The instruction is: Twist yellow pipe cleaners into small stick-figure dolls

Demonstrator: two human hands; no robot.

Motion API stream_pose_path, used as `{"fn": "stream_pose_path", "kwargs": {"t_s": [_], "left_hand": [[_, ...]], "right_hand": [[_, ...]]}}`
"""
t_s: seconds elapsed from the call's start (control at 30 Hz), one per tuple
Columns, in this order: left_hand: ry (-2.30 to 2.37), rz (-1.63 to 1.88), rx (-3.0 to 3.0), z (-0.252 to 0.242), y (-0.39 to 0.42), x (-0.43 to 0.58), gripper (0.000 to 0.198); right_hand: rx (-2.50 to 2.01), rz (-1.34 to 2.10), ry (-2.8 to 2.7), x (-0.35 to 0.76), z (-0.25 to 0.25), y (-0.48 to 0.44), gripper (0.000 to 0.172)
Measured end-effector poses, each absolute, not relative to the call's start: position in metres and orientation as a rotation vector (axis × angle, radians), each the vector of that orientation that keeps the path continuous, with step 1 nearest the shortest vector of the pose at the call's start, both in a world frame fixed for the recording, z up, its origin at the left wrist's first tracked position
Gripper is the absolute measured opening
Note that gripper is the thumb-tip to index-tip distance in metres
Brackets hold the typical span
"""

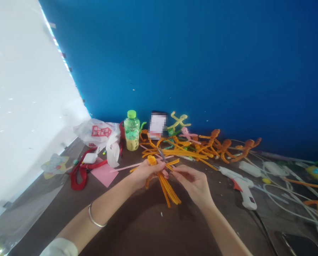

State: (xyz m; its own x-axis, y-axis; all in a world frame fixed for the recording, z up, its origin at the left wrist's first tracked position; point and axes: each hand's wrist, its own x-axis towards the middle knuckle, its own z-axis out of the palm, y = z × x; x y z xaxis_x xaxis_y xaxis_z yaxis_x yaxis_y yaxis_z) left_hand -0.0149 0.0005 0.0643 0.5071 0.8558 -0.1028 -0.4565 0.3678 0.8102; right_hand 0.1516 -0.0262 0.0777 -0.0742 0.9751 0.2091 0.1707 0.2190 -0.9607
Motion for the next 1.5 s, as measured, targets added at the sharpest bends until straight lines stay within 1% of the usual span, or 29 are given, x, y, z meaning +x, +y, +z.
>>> {"fn": "stream_pose_path", "kwargs": {"t_s": [0.2,0.3,0.37,0.43,0.5,0.57,0.67,0.73,0.8,0.93,1.07,1.17,1.27,1.4,1.5], "left_hand": [[0.51,0.764,0.891,0.065,-0.001,-0.017,0.023],[0.526,0.698,0.989,0.068,-0.002,-0.02,0.022],[0.561,0.645,1.078,0.071,-0.002,-0.022,0.02],[0.603,0.594,1.15,0.074,-0.003,-0.023,0.019],[0.658,0.568,1.179,0.076,-0.004,-0.022,0.019],[0.751,0.578,1.212,0.077,-0.005,-0.021,0.016],[0.935,0.631,1.278,0.078,-0.008,-0.016,0.012],[1.028,0.697,1.285,0.077,-0.009,-0.012,0.014],[1.06,0.792,1.26,0.074,-0.009,-0.009,0.016],[1.039,0.963,1.161,0.069,-0.009,-0.006,0.021],[0.929,1.05,0.988,0.067,-0.009,-0.008,0.026],[0.842,1.061,0.833,0.066,-0.007,-0.009,0.023],[0.722,1.042,0.701,0.066,-0.003,-0.009,0.019],[0.599,0.964,0.661,0.069,-0.002,-0.012,0.016],[0.565,0.889,0.72,0.07,-0.004,-0.015,0.017]], "right_hand": [[-1.083,1.128,-1.726,0.161,0.076,-0.018,0.015],[-1.08,1.043,-1.868,0.166,0.078,-0.017,0.014],[-1.075,0.834,-1.975,0.17,0.078,-0.017,0.012],[-1.04,0.517,-2.112,0.174,0.08,-0.018,0.013],[-0.99,0.198,-2.245,0.177,0.084,-0.02,0.017],[-0.961,-0.041,-2.356,0.179,0.09,-0.024,0.021],[-0.967,-0.257,-2.432,0.177,0.097,-0.029,0.023],[-0.991,-0.324,-2.405,0.175,0.097,-0.03,0.02],[-1.014,-0.321,-2.337,0.171,0.093,-0.031,0.016],[-1.028,-0.208,-2.159,0.161,0.08,-0.03,0.01],[-0.991,-0.081,-2.073,0.156,0.07,-0.029,0.014],[-0.945,0.027,-2.041,0.156,0.069,-0.028,0.02],[-0.959,0.192,-1.983,0.158,0.07,-0.025,0.022],[-0.993,0.437,-1.893,0.163,0.071,-0.022,0.018],[-0.995,0.531,-1.891,0.166,0.07,-0.019,0.014]]}}
